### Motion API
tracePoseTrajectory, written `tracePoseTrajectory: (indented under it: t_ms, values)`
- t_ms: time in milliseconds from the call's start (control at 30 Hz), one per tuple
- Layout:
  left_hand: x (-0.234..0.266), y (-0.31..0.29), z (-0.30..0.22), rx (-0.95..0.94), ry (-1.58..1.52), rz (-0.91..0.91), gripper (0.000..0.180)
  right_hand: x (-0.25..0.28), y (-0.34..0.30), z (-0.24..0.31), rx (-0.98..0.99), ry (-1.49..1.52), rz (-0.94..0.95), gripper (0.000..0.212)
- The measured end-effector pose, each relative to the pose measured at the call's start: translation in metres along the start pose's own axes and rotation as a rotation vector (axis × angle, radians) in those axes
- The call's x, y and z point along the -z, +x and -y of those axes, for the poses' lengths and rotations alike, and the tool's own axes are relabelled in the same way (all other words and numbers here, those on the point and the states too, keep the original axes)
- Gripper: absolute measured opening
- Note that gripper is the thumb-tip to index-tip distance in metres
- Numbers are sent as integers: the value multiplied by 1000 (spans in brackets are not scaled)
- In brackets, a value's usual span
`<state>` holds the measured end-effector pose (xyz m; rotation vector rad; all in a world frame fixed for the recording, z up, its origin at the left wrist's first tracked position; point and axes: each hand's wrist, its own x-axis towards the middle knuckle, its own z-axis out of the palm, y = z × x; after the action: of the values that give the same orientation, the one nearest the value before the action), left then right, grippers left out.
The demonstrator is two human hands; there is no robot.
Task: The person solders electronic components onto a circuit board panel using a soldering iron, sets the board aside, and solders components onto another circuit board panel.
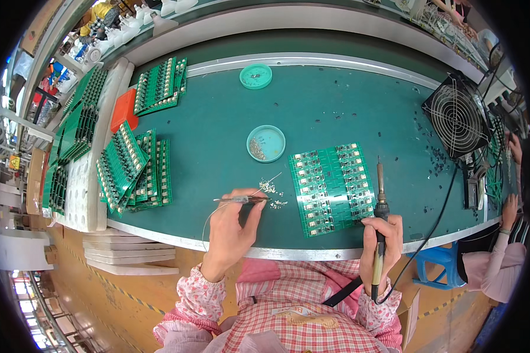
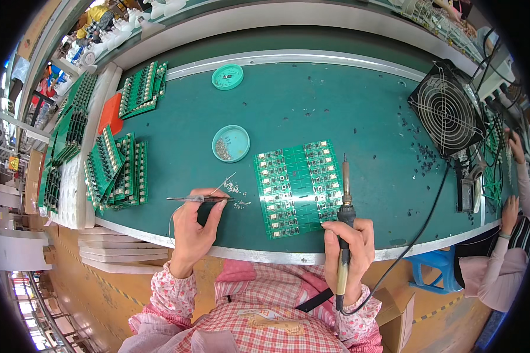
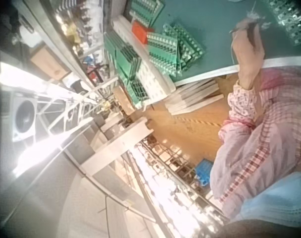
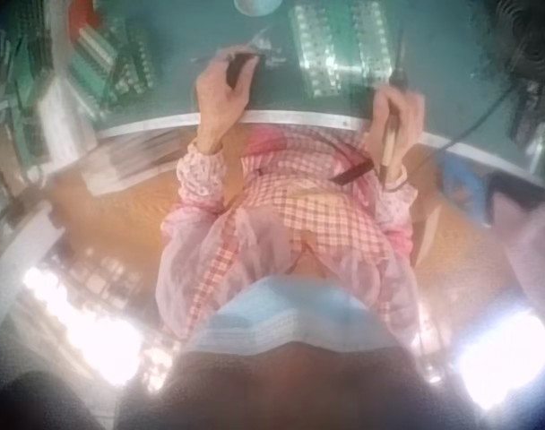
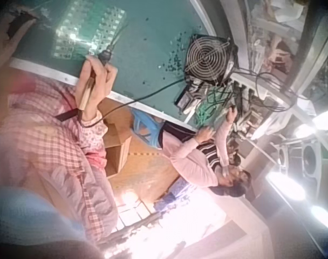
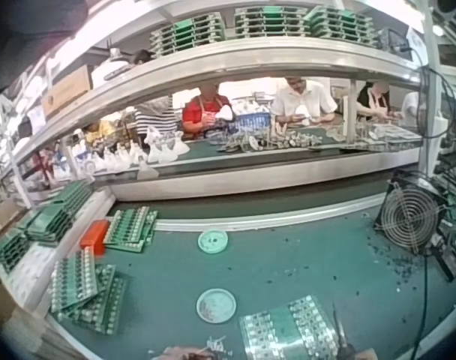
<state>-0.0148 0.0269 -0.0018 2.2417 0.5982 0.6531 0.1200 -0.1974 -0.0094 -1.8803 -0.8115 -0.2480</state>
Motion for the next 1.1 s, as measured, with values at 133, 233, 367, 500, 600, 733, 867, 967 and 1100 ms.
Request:
tracePoseTrajectory:
  t_ms: [133,233,367,500,600,733,867,967,1100]
  values:
    - [1,0,-1,-45,70,-20,11,-1,1,1,8,4,1,17]
    - [-4,-1,1,4,21,-13,13,0,1,0,2,9,-7,18]
    - [-3,-2,1,-30,28,-28,13,2,1,2,14,8,-9,18]
    - [-5,-4,-3,-44,40,-37,11,2,1,2,24,14,-13,20]
    - [-11,-11,-15,32,-55,-47,14,1,1,-1,50,11,-36,23]
    - [-31,-24,-37,54,-187,-24,16,-2,-4,-3,65,60,-116,28]
    - [-45,-27,-43,71,-160,-30,16,-5,-10,-8,-18,136,-164,25]
    - [-48,-28,-38,-75,-22,-48,11,-5,-10,-8,-31,178,-164,23]
    - [-49,-29,-36,-88,-34,-36,8,-5,-11,-10,-26,186,-162,22]
